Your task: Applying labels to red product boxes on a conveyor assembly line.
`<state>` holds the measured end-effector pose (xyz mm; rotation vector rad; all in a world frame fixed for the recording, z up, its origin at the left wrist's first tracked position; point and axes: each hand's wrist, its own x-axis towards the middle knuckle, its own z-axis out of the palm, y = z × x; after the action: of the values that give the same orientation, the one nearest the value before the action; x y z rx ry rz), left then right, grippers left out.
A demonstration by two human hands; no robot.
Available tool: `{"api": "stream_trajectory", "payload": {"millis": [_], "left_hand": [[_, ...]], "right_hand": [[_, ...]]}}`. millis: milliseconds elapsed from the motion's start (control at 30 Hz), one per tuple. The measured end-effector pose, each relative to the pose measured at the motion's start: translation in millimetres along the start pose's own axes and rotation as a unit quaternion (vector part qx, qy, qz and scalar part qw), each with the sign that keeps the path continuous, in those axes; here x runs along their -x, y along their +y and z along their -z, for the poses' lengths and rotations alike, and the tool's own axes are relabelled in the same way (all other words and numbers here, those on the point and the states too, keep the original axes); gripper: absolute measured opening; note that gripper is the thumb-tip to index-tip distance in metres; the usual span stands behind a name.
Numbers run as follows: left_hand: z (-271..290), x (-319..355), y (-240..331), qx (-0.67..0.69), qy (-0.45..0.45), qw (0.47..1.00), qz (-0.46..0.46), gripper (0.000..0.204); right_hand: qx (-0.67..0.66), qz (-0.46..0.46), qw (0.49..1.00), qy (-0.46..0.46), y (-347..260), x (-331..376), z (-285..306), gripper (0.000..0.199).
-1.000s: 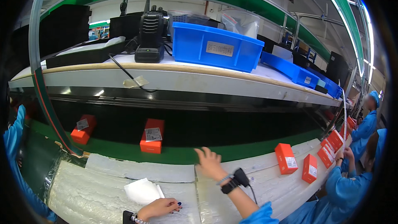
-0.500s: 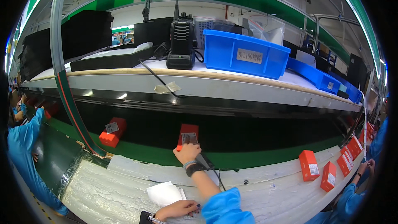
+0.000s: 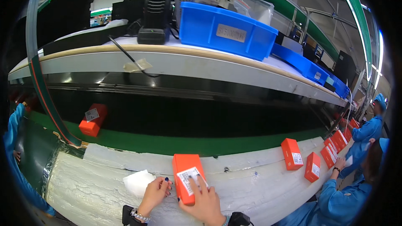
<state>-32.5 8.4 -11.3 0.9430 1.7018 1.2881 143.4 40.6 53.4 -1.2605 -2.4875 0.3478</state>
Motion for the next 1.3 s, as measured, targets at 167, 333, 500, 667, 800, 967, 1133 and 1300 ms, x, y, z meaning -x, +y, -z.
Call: {"api": "stream_trajectory", "payload": {"millis": [167, 333, 500, 667, 800, 967, 1133, 1300], "left_hand": [[-6.2, 2.7, 3.9, -0.053, -0.006, 0.997, -0.058, 0.023], [-1.4, 8.3, 9.5, -0.100, -0.028, 0.989, -0.105, 0.021], [4.3, 11.4, 17.5, -0.143, -0.105, 0.975, -0.135, 0.018], [2.9, 11.1, 20.5, -0.038, -0.128, 0.978, -0.157, 0.014], [-7.1, 7.6, 12.7, 0.187, -0.119, 0.954, -0.202, 0.012], [-9.9, 14.2, 24.1, 0.264, -0.117, 0.945, -0.152, 0.016], [-4.1, 16.2, 33.1, 0.388, -0.072, 0.916, -0.073, 0.022], [7.1, 12.2, 34.2, 0.383, -0.041, 0.916, -0.113, 0.019]], "right_hand": [[0.051, 0.084, 0.995, 0.022, 13.7, 33.9, -12.8, 0.063], [0.000, 0.149, 0.983, -0.106, 44.7, 30.5, 8.8, 0.053], [-0.055, 0.228, 0.965, -0.116, 68.9, 8.8, 4.9, 0.049], [-0.215, 0.201, 0.951, -0.098, 65.0, -16.3, -1.5, 0.046], [-0.294, 0.210, 0.932, -0.030, 30.5, -32.5, -10.4, 0.049], [-0.331, 0.204, 0.921, -0.008, 10.6, -43.3, -14.4, 0.052], [-0.349, 0.228, 0.908, -0.039, 33.0, -37.6, -5.7, 0.046], [-0.638, 0.164, 0.750, -0.062, 79.3, -34.2, 15.1, 0.046]]}}
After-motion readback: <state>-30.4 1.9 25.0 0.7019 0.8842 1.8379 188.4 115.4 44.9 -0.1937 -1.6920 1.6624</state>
